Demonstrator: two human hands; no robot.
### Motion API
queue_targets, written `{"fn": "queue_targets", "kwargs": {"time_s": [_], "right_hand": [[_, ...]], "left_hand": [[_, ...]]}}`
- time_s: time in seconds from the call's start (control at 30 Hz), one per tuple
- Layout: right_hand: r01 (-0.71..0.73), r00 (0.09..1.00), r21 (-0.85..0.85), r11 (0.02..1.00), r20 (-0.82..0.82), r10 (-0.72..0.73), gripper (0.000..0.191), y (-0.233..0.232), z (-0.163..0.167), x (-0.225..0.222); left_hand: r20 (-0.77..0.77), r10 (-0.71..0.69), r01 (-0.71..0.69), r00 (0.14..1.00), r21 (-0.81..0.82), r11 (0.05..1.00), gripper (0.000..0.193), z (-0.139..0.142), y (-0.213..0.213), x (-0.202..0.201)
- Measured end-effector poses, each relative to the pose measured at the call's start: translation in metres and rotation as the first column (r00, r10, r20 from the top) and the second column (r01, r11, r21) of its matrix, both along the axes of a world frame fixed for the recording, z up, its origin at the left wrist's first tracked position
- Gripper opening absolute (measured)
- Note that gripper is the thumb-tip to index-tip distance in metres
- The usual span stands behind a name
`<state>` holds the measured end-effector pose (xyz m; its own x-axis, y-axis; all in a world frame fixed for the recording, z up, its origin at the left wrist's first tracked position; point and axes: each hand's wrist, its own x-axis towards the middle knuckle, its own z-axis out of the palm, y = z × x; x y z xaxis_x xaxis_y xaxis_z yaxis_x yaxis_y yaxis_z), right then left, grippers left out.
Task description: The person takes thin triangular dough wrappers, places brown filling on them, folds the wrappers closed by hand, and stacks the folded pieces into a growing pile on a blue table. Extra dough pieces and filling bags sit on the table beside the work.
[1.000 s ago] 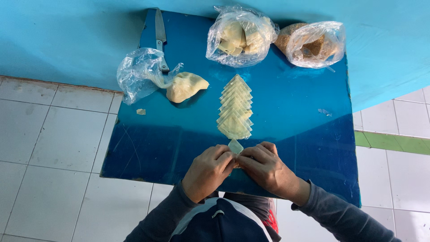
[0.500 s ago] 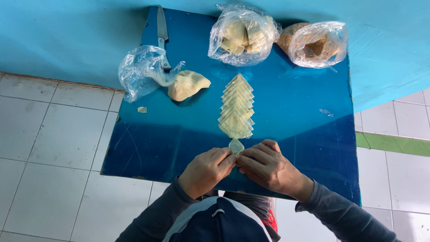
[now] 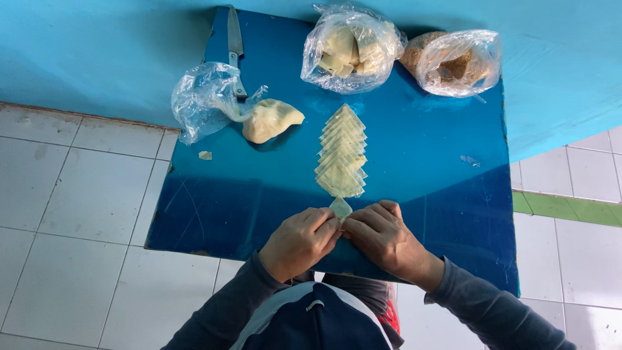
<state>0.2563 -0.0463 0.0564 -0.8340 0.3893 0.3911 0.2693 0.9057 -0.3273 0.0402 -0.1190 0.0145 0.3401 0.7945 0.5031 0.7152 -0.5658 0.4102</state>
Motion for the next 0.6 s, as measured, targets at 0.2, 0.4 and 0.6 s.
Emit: {"fn": "queue_targets", "kwargs": {"time_s": [0.2, 0.4, 0.6], "right_hand": [[0.06, 0.998, -0.019, 0.998, -0.013, -0.06, 0.026, -0.004, -0.006, 0.003], [0.168, 0.985, -0.201, 0.965, 0.009, -0.17, 0.011, 0.005, -0.013, -0.006], [0.24, 0.971, -0.459, 0.855, 0.123, -0.206, 0.01, 0.021, -0.005, -0.016]], "left_hand": [[0.085, 0.001, 0.011, 0.996, -0.13, 0.991, 0.024, 0.007, -0.005, -0.002], [0.145, 0.051, -0.015, 0.988, -0.242, 0.97, 0.016, 0.002, 0.002, -0.001], [0.191, 0.154, -0.061, 0.97, -0.418, 0.906, 0.018, 0.011, 0.017, -0.002]]}}
